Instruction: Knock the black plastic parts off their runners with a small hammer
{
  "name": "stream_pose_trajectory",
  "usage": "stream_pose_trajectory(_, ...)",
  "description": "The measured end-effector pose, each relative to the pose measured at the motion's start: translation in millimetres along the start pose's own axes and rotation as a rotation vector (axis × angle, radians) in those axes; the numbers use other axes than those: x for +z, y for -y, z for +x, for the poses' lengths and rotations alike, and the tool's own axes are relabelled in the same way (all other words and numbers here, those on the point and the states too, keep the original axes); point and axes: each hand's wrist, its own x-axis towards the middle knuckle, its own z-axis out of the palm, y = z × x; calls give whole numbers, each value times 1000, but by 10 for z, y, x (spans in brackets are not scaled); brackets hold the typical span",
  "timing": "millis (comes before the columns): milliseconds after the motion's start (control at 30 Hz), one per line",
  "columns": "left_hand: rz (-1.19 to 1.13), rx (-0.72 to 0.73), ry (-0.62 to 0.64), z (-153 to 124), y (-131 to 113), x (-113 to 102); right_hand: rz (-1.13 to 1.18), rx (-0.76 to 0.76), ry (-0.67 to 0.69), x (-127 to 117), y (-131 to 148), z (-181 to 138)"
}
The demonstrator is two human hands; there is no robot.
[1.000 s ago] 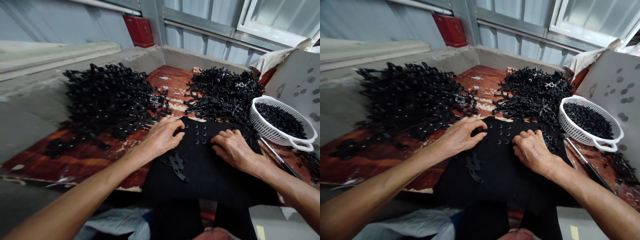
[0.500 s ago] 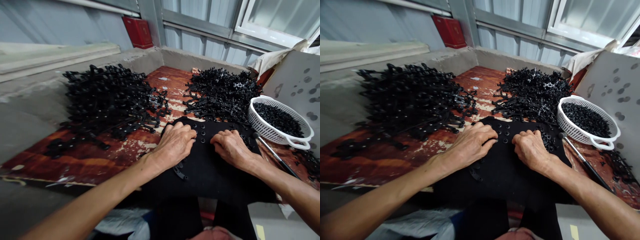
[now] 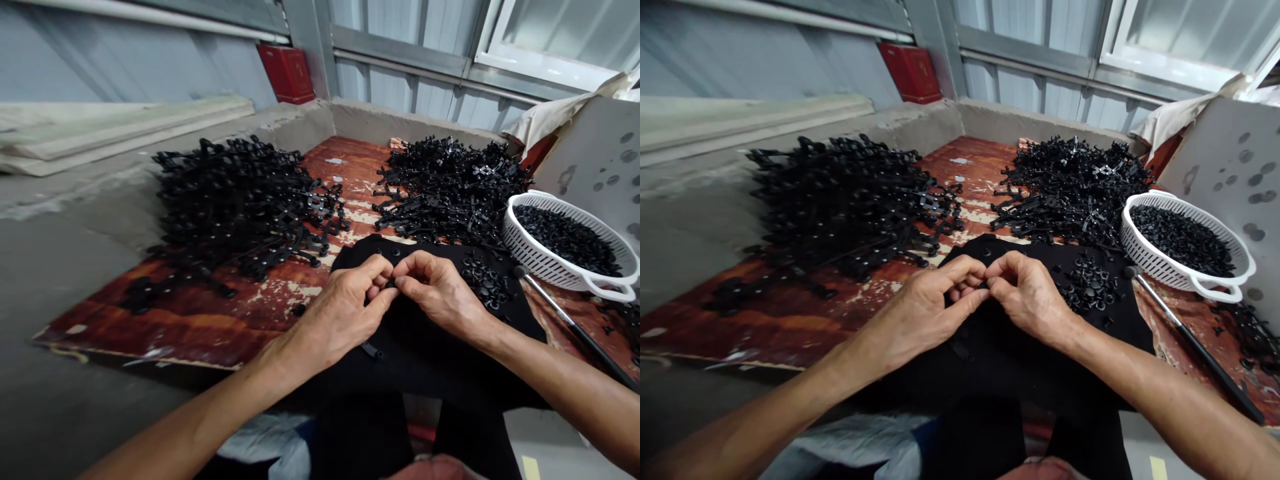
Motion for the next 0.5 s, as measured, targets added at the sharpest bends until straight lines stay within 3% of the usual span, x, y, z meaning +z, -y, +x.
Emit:
stream_pose_trajectory(167, 159, -53, -14, -3, 334, -166, -254, -16, -16, -111, -147, -24)
stream_pose_trajectory(300, 279, 37, -48, 29, 572, -177, -432, -23, 47, -114, -221, -53)
stream_pose_trajectory(500, 300, 85, -13, 71, 623, -97, -541, -12, 122, -42, -175, -35)
